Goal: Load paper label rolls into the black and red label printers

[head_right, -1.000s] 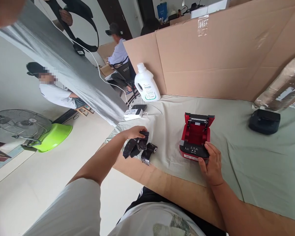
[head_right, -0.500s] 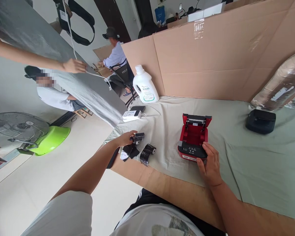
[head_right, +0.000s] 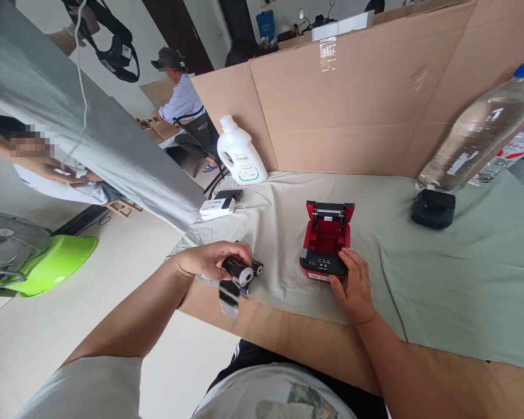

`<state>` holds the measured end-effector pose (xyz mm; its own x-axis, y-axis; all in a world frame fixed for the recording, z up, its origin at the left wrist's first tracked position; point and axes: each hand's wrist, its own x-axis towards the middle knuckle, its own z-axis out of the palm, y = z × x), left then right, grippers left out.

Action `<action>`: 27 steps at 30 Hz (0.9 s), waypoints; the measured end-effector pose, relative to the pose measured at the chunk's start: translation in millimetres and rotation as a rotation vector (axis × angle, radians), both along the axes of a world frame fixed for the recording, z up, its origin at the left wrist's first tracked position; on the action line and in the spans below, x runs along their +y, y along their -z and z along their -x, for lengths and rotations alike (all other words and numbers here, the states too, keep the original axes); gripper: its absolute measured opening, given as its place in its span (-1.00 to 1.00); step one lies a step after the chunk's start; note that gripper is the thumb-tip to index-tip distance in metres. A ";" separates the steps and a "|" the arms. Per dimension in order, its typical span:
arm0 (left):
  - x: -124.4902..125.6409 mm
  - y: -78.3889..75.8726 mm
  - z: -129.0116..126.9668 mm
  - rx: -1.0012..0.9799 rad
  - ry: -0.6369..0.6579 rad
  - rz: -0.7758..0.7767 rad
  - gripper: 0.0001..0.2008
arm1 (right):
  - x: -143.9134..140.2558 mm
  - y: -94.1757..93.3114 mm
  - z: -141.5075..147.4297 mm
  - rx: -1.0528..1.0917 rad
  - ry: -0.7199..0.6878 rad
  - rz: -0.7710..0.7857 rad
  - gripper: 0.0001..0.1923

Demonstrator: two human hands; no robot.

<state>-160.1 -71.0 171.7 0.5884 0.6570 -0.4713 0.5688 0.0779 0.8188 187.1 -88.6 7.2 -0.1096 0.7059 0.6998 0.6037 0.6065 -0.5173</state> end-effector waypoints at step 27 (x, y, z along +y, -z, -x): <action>89.4 75.2 -185.7 0.418 0.127 -0.811 -0.72 | -7.0 -8.2 -2.5 -0.085 -0.015 -0.191 -0.65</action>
